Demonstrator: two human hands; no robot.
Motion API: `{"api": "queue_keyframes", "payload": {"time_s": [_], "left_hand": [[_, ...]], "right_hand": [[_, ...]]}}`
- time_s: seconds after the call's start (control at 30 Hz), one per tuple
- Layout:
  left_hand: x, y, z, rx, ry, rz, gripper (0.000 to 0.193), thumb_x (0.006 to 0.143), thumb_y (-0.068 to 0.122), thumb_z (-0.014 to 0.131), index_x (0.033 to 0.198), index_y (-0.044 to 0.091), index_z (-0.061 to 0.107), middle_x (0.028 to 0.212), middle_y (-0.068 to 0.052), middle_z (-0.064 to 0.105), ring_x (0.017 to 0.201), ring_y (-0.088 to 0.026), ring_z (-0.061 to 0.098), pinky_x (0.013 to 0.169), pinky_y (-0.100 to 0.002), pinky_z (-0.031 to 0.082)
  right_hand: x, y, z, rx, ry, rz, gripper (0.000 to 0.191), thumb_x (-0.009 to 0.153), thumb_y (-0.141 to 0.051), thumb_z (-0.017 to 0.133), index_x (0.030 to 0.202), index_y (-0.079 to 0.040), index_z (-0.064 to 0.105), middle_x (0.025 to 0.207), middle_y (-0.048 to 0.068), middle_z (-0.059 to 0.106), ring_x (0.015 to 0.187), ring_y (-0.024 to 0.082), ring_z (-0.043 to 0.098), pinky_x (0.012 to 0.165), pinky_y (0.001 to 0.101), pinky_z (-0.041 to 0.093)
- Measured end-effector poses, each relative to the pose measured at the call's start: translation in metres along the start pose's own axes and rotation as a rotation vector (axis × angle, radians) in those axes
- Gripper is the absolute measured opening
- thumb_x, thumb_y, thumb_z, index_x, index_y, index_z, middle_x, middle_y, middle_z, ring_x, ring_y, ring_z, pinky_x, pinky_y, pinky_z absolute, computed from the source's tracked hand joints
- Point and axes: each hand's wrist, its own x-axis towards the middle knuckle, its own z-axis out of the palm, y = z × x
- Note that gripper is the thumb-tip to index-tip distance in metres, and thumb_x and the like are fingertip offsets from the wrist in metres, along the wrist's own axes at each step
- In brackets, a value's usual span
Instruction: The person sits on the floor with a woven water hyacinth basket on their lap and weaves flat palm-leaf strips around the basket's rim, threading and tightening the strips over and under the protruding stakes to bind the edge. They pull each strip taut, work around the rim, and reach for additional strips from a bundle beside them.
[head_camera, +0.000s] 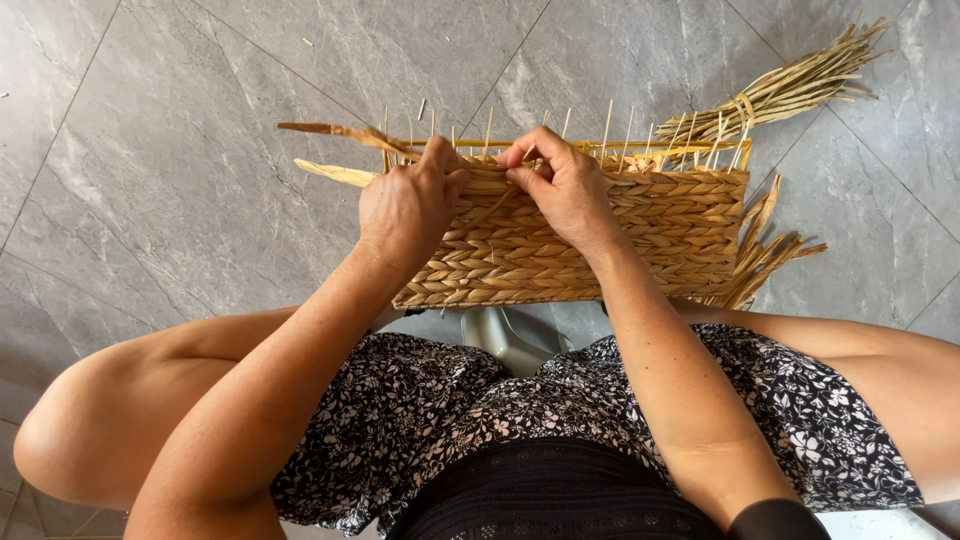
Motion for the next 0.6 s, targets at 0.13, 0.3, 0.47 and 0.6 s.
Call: {"api": "queue_keyframes", "payload": {"time_s": [0.13, 0.3, 0.47, 0.6], "left_hand": [[-0.005, -0.006, -0.005, 0.089, -0.24, -0.165, 0.039, 0.108, 0.049, 0.048, 0.118, 0.012, 0.056, 0.08, -0.012, 0.073, 0.068, -0.028, 0.072, 0.059, -0.045, 0.06], [0.006, -0.02, -0.033, 0.219, -0.393, -0.143, 0.039, 0.107, 0.049, 0.047, 0.109, 0.015, 0.065, 0.085, -0.01, 0.072, 0.075, -0.023, 0.07, 0.067, -0.042, 0.058], [0.0, -0.03, -0.063, 0.164, -0.046, -0.175, 0.028, 0.105, 0.037, 0.059, 0.121, 0.015, 0.066, 0.081, -0.01, 0.072, 0.068, -0.024, 0.07, 0.06, -0.044, 0.056], [-0.009, 0.002, -0.03, 0.05, 0.158, 0.238, 0.029, 0.094, 0.043, 0.075, 0.101, 0.016, 0.07, 0.098, -0.008, 0.07, 0.088, -0.024, 0.066, 0.073, -0.038, 0.057]], "right_hand": [[0.001, 0.001, 0.007, -0.019, 0.088, 0.023, 0.013, 0.097, -0.005, 0.074, 0.1, -0.005, 0.061, 0.089, 0.003, 0.075, 0.079, 0.01, 0.071, 0.067, 0.0256, 0.055], [0.002, 0.0, 0.008, 0.01, 0.097, -0.004, 0.011, 0.099, -0.005, 0.07, 0.1, -0.005, 0.059, 0.088, 0.003, 0.076, 0.08, 0.006, 0.074, 0.067, 0.0216, 0.057], [0.003, 0.0, 0.007, -0.034, 0.107, 0.032, 0.013, 0.096, -0.007, 0.074, 0.097, -0.004, 0.061, 0.081, 0.003, 0.076, 0.071, 0.007, 0.07, 0.064, 0.0234, 0.053], [0.004, 0.001, 0.006, 0.023, 0.089, 0.03, 0.011, 0.096, -0.005, 0.074, 0.097, -0.004, 0.063, 0.08, 0.003, 0.075, 0.071, 0.006, 0.067, 0.064, 0.0229, 0.052]]}}
